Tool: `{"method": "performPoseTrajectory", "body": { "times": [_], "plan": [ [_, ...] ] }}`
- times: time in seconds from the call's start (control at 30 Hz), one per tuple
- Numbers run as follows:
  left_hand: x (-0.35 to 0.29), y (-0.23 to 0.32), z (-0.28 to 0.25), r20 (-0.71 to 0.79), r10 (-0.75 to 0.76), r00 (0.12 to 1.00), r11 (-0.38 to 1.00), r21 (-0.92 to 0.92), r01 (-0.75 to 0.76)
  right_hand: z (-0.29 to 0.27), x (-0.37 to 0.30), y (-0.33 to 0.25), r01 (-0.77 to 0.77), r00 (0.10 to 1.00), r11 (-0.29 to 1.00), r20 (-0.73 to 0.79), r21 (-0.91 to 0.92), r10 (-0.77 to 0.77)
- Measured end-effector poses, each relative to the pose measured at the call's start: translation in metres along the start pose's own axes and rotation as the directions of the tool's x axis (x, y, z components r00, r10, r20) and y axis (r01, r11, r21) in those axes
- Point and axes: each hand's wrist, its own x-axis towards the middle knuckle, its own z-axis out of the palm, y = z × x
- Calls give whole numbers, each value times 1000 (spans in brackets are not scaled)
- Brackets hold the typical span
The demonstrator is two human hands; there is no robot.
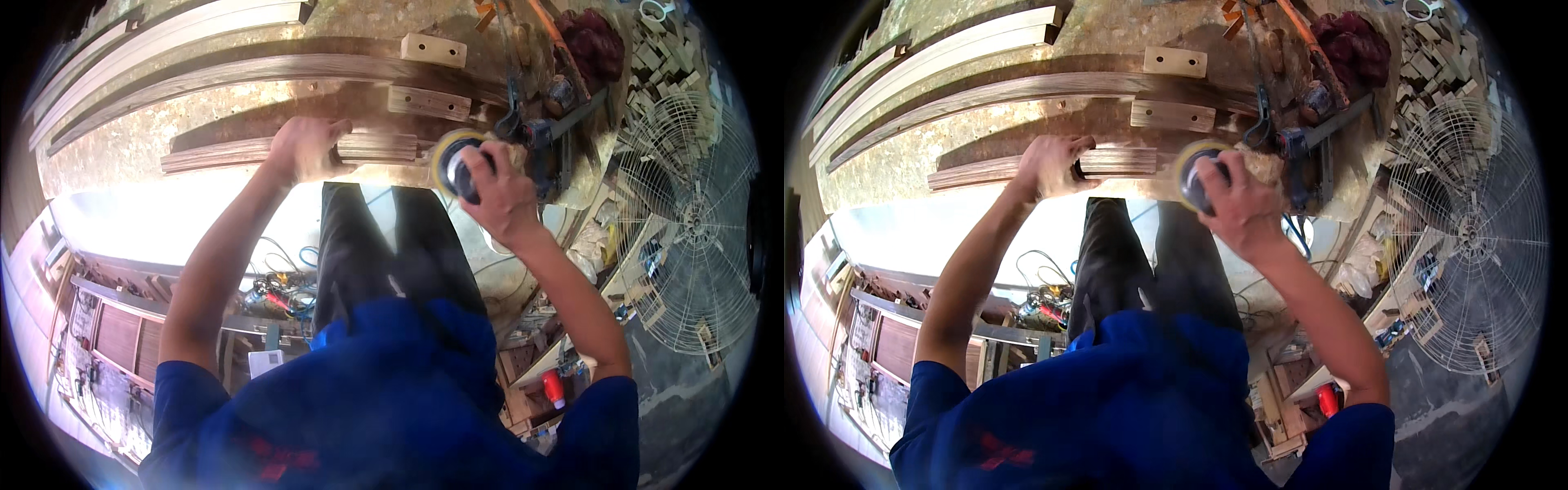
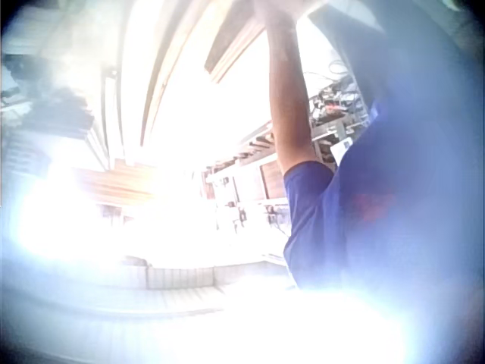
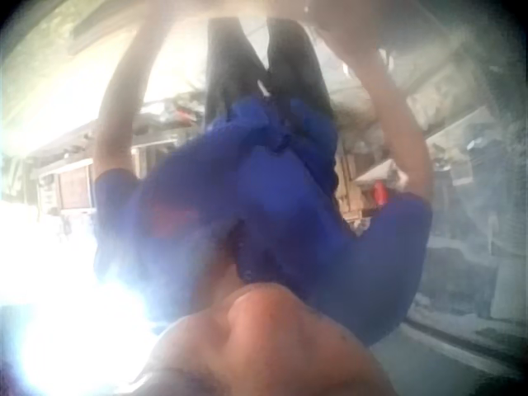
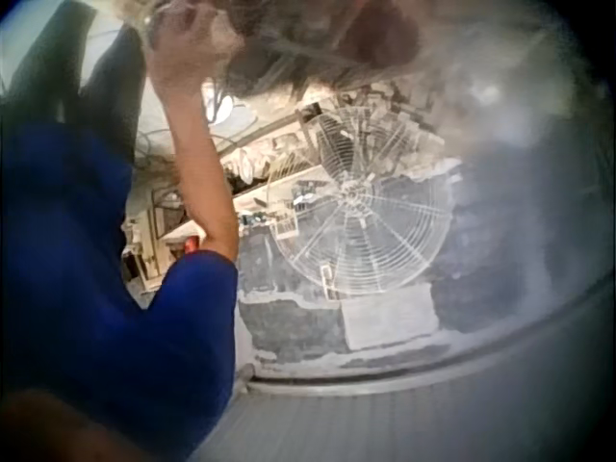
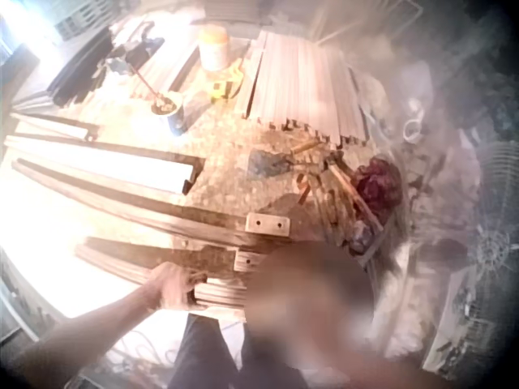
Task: The person pours a yellowish liquid into a small container, stirs it, and applies it to wooden planks. They then use a hand saw to cut a plank, a hammer to drive nails, and an orbital sander to smooth the surface. The person also uses a brush to apply a substance to the wood.
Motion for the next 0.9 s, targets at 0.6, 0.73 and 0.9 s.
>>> {"method": "performPoseTrajectory", "body": {
  "times": [0.6, 0.73, 0.9],
  "plan": [
    [-11, 1, 17, -71, -11, 997, 999, 31, 13, -37, 8, -14, -234, 936, 957, 307, 171, 174],
    [-8, 2, 16, -145, 7, 989, 999, 49, 1, -17, 32, -12, -203, 967, 958, 192, 202, 165],
    [-13, 0, 10, -238, 59, 970, 997, -42, -71, 1, -3, -20, -152, 988, 972, 59, 177, 144]
  ]
}}
